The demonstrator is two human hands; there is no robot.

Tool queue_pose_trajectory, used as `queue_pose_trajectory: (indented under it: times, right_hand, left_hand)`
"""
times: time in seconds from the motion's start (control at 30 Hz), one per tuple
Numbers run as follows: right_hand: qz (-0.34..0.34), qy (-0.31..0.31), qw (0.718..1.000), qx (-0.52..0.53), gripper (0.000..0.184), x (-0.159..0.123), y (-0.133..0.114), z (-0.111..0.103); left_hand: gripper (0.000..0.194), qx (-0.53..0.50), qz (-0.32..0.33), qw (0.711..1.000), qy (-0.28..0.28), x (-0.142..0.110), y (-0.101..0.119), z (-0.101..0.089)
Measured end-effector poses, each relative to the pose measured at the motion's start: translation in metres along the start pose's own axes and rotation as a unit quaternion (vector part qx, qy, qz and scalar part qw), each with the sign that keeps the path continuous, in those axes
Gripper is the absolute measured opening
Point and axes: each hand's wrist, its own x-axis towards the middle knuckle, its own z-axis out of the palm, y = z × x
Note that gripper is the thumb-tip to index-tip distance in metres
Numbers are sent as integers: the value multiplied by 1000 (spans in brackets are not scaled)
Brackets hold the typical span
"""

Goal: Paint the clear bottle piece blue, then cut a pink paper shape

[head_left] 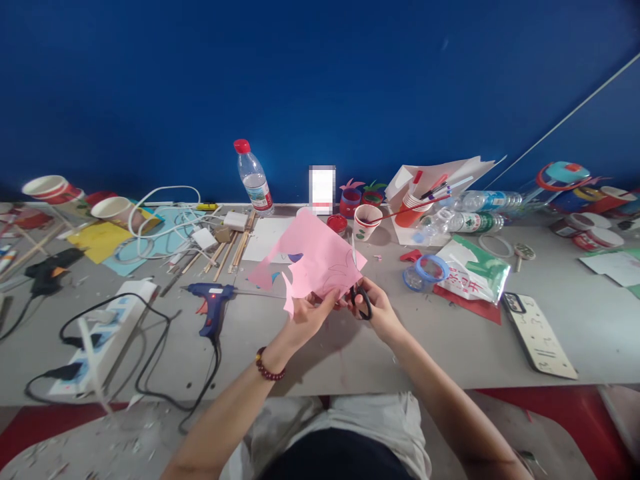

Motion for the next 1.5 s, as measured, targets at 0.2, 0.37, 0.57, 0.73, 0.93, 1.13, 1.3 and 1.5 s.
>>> queue_pose_trajectory:
  times: [0.2, 0.37, 0.57, 0.73, 0.93, 1.13, 1.3, 1.5]
  right_hand:
    - [0, -15, 1000, 14, 65, -1, 1, 1]
    - [-5, -18, 1000, 15, 66, -2, 0, 1]
    - [-11, -17, 1000, 15, 66, -2, -3, 4]
    - [-9, -17, 1000, 16, 64, -2, -4, 5]
    - [1, -12, 1000, 16, 63, -2, -1, 3]
    - [13, 8, 1000, 13, 65, -2, 3, -1]
    - [19, 13, 1000, 9, 67, -2, 0, 1]
    - [15, 16, 1000, 6, 65, -1, 0, 0]
  left_hand:
    - [25, 22, 34, 999, -4, -2, -1, -1]
    - [26, 45, 60, 997, -18, -3, 1, -1]
    - [25, 57, 65, 996, -23, -3, 5, 0]
    - [25, 55, 66, 996, -24, -2, 1, 0]
    - [28, 67, 72, 995, -7, -2, -1, -2]
    - [28, 40, 52, 998, -21, -2, -1, -3]
    - [31, 26, 44, 998, -21, -2, -4, -5]
    - [36, 7, 18, 1000, -18, -2, 0, -5]
